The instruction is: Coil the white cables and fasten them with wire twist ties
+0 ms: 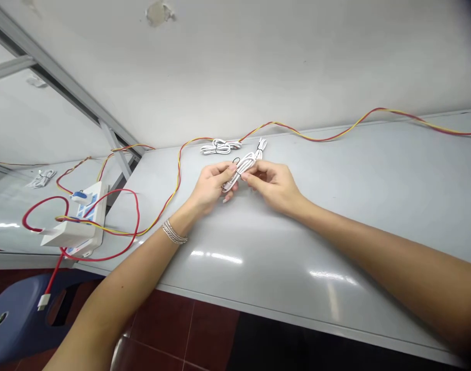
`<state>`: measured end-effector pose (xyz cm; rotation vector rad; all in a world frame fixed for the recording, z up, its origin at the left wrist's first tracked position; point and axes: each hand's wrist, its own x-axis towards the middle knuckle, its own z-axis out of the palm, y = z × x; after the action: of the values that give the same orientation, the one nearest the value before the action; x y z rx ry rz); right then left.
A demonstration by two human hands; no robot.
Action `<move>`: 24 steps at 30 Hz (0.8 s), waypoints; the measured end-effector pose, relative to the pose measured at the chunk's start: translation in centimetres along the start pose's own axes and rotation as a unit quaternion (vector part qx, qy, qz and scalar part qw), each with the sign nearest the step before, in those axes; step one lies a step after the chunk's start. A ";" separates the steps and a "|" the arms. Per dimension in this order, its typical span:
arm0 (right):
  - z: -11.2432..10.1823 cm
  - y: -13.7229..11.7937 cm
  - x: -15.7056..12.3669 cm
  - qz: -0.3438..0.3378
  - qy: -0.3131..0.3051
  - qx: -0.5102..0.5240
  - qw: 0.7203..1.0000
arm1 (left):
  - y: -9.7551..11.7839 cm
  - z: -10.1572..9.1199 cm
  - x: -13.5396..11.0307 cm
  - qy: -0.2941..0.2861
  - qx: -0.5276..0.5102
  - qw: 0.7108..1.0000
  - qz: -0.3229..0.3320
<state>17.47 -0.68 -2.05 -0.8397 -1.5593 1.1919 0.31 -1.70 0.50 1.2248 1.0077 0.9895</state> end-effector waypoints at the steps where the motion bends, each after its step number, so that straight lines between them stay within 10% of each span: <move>1: -0.1 0.0 0.1 0.012 -0.007 0.011 1.000 | 0.0 0.0 0.0 -0.002 -0.001 1.000 0.000; 13: -1.7 0.1 1.2 0.156 -0.162 0.158 0.962 | 0.4 -1.0 0.2 -0.102 -0.021 0.995 0.001; 24: -2.1 -0.1 1.4 0.191 -0.140 0.158 0.959 | 1.1 -1.4 -0.2 -0.080 0.263 0.939 0.205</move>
<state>19.03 1.20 -1.44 -0.8021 -1.4036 1.8546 -1.20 -1.45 1.51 1.9897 0.9346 0.9401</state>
